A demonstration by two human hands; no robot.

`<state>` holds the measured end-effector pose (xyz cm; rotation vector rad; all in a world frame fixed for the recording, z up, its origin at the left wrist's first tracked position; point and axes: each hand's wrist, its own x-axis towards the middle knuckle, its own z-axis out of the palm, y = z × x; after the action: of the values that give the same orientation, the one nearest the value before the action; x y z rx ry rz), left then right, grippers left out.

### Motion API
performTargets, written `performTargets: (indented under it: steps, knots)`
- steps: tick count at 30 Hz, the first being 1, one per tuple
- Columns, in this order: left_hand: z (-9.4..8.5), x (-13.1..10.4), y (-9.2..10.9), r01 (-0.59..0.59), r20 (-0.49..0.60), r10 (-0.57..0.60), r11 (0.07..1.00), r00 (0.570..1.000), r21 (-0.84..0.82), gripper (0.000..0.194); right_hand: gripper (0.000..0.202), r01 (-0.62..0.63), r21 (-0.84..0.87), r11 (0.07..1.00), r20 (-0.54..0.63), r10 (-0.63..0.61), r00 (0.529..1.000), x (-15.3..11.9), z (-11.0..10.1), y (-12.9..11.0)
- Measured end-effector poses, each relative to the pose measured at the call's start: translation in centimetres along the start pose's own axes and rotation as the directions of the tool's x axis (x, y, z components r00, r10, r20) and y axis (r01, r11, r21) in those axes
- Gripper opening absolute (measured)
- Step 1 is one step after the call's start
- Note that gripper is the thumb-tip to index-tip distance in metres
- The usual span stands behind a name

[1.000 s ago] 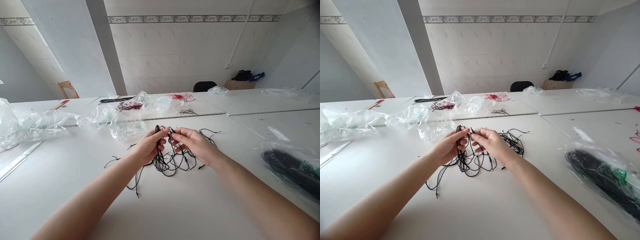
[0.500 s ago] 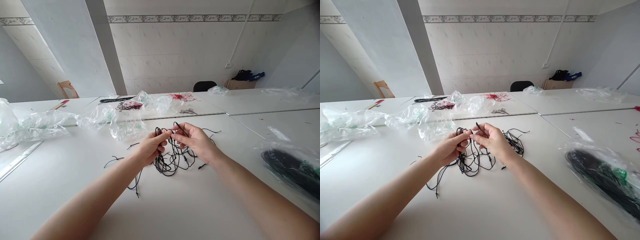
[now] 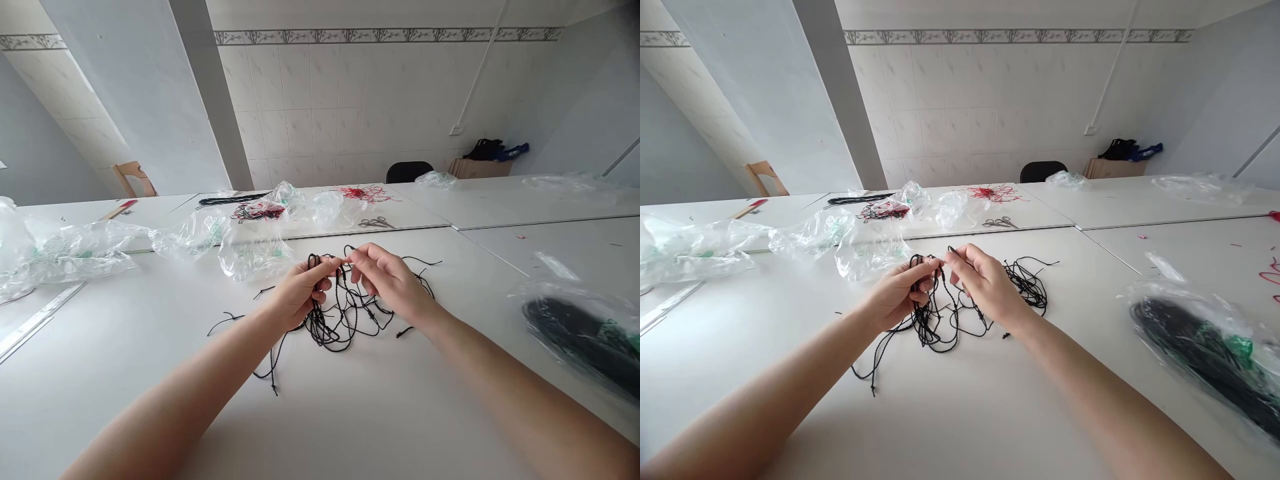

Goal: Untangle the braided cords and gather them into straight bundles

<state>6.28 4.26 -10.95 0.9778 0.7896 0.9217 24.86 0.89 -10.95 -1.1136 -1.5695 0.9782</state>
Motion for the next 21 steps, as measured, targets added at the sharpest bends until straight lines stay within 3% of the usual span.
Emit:
performTargets:
  steps: [6, 13, 21]
  knots:
    - [0.07, -0.03, -0.11, 0.006, -0.003, -0.006, 1.000, 1.000, -0.023, 0.031, 0.036, 0.031, -0.064, 0.997, 0.010, -0.031, 0.999, 0.09, 0.20, 0.47]
    - [0.04, 0.14, -0.06, 0.022, -0.019, -0.024, 0.996, 1.000, -0.090, 0.028, 0.032, 0.227, -0.387, 0.894, 0.015, -0.239, 0.971, -0.10, 0.27, 0.12]
    - [0.07, 0.14, -0.14, 0.044, -0.042, -0.050, 0.991, 0.998, -0.124, 0.027, 0.030, 0.229, -0.405, 0.885, 0.064, -0.223, 0.973, -0.13, 0.30, 0.26]
